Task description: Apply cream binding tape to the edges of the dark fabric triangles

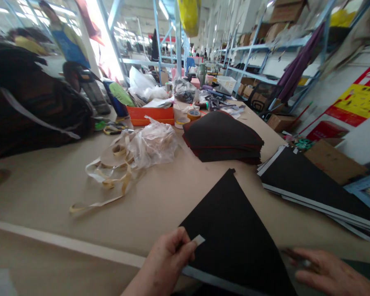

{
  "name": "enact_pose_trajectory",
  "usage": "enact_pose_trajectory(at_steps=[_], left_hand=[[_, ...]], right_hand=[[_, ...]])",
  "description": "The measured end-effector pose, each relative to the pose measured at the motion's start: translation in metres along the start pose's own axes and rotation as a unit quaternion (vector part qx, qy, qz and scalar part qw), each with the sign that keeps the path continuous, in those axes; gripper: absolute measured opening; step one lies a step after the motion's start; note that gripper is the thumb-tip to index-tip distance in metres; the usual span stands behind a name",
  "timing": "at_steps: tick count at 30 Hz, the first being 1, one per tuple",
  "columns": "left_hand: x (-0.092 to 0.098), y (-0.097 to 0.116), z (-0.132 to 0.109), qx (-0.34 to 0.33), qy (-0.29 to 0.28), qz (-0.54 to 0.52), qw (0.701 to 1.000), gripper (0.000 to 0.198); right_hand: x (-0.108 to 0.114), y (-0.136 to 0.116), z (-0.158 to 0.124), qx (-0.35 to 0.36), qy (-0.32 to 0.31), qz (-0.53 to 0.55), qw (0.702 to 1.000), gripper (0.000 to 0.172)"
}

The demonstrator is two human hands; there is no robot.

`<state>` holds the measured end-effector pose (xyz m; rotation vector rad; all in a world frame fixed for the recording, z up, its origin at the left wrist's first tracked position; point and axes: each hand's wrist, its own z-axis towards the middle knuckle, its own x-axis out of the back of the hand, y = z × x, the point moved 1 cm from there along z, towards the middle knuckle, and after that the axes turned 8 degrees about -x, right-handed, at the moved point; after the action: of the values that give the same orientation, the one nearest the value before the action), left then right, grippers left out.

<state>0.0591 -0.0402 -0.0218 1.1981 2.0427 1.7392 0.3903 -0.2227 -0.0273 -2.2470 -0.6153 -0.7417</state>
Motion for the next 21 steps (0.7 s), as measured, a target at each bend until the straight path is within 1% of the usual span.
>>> enact_pose_trajectory(at_steps=[3, 5, 8, 11, 14, 15, 18, 21], left_hand=[[-0.005, 0.013, 0.001, -0.001, 0.013, -0.035, 0.999, 0.026], [-0.007, 0.017, 0.000, -0.003, 0.015, -0.038, 0.999, 0.026], [-0.007, 0.020, -0.002, 0.004, 0.018, -0.025, 1.000, 0.027], [-0.006, 0.021, -0.005, -0.001, 0.019, -0.013, 1.000, 0.025], [-0.005, 0.021, -0.005, -0.007, 0.020, 0.002, 1.000, 0.024], [-0.004, 0.021, -0.004, -0.006, 0.020, 0.006, 1.000, 0.024], [-0.003, 0.020, -0.002, -0.010, 0.009, 0.011, 1.000, 0.020], [-0.001, 0.023, 0.003, -0.048, -0.024, 0.008, 0.999, 0.015]], right_hand=[[0.002, -0.050, 0.010, 0.065, -0.016, 0.072, 0.995, 0.036], [-0.006, -0.087, 0.019, 0.093, -0.036, 0.128, 0.987, 0.036], [-0.025, -0.137, 0.031, 0.115, -0.109, 0.177, 0.971, 0.038], [-0.042, -0.172, 0.042, 0.133, -0.178, 0.181, 0.958, 0.030], [-0.050, -0.189, 0.050, 0.149, -0.224, 0.170, 0.948, 0.017], [-0.052, -0.192, 0.052, 0.154, -0.234, 0.170, 0.945, 0.016], [-0.054, -0.195, 0.056, 0.175, -0.247, 0.183, 0.935, 0.019], [-0.055, -0.198, 0.057, 0.200, -0.238, 0.189, 0.932, 0.022]])
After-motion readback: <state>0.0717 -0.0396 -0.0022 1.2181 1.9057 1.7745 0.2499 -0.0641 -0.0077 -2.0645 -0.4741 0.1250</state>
